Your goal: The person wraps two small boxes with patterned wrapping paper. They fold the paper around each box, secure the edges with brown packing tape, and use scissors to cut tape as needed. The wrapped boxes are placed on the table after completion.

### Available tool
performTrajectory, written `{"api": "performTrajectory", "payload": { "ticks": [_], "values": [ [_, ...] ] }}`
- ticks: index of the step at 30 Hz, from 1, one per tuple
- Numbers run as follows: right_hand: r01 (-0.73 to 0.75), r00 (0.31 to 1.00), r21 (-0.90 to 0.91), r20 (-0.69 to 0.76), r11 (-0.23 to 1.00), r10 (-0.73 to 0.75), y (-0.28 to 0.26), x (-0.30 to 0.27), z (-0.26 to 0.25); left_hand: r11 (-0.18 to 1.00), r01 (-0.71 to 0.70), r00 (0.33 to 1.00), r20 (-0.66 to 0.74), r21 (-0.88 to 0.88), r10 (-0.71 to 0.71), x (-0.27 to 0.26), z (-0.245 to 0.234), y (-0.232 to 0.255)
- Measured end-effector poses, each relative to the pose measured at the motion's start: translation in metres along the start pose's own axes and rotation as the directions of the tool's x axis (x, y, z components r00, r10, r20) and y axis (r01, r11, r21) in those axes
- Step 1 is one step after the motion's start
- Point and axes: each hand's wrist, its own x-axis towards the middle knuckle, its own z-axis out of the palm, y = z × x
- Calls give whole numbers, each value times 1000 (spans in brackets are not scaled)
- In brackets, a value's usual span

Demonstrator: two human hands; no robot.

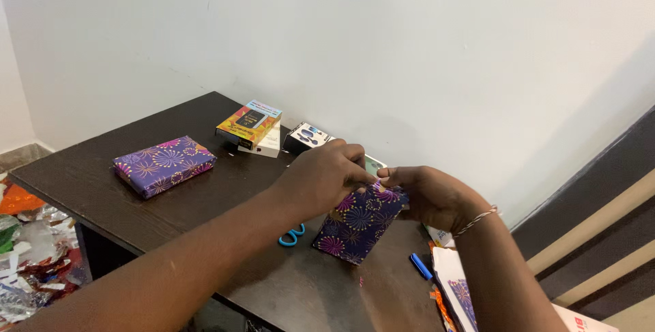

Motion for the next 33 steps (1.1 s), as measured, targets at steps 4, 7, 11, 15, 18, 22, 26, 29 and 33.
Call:
{"api": "performTrajectory", "payload": {
  "ticks": [4,7,11,15,18,22,26,29,33],
  "values": [
    [70,997,80,17,994,-72,10,0,6,1000,23,1000,10,12,-23,0,0,2],
    [79,996,64,-44,995,-77,17,-5,9,999,45,999,25,26,-46,0,-1,4],
    [162,987,1,-13,987,-162,24,-8,9,999,45,999,24,28,-46,2,-2,6],
    [379,920,-169,-35,910,-390,35,-9,8,998,43,998,41,52,-45,3,-2,6],
    [513,751,-479,-150,712,-642,43,-8,15,999,24,1000,15,21,-24,1,-3,6],
    [661,474,-615,-101,430,-875,51,-17,24,1000,2,1000,5,11,-2,2,-4,5],
    [560,387,-769,-86,308,-918,52,-28,34,1000,27,999,35,-1,-27,2,-4,5],
    [466,435,-776,-218,426,-874,51,-31,43,999,35,999,34,-16,-34,1,-5,5],
    [315,600,-651,-427,690,-677,53,-32,48,1000,25,999,22,-19,-24,1,-5,6]
  ]
}}
